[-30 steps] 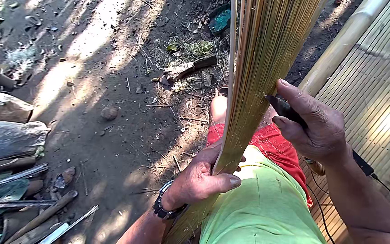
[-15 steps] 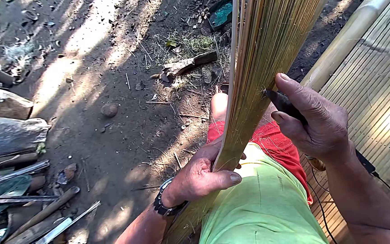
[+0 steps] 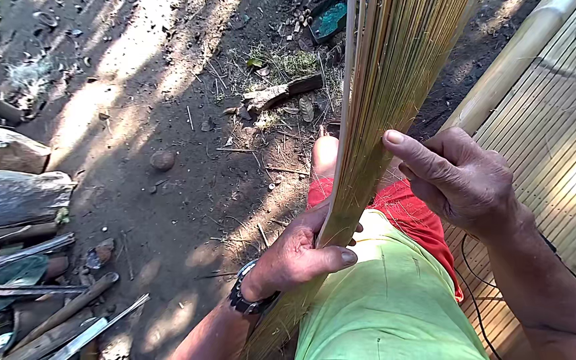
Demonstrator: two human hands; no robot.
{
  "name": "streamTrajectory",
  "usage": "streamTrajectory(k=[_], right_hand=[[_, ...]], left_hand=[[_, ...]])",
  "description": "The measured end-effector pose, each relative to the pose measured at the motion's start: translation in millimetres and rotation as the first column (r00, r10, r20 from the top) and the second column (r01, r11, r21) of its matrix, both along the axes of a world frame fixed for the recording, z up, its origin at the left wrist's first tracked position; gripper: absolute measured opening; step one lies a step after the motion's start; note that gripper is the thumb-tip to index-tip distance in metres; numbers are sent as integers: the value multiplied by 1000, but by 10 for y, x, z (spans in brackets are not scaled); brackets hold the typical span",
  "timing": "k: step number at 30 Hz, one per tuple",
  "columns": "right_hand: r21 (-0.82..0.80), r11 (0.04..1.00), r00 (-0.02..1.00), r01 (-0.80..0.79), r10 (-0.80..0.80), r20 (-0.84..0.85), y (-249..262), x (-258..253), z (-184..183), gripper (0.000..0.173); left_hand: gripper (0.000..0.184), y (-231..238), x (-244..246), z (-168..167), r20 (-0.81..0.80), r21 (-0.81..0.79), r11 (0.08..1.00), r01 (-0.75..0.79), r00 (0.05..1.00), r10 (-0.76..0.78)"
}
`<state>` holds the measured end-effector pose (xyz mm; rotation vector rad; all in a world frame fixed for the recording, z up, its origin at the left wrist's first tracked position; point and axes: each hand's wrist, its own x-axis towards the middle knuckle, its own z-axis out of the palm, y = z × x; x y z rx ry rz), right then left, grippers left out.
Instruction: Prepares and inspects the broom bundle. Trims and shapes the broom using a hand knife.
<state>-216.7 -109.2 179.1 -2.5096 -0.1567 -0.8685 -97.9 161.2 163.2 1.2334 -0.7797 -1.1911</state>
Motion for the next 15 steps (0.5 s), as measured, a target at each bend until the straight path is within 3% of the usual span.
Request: streamTrajectory(k=[4,8,10,12,15], right_hand=[[113,969,972,-220,227,-53,151,-217,-69,50],[303,831,853,-467,513,-93,442,-505,-189,50],[333,845,884,-419,463,-62,415,-512,-175,45],[313,919,961,-238,269,-59,266,-396,-127,43],[263,965,999,2,12,-51,50,-130,-72,58]], left_hand=[[41,20,20,26,22,5,999,-45,999,44],[44,14,83,6,1,17,997,-81,997,81],[45,15,93,30,-7,33,995,-94,996,94],[43,29,84,36,-25,20,996,-90,996,90],[45,43,84,15,-69,-21,998,-53,996,52]])
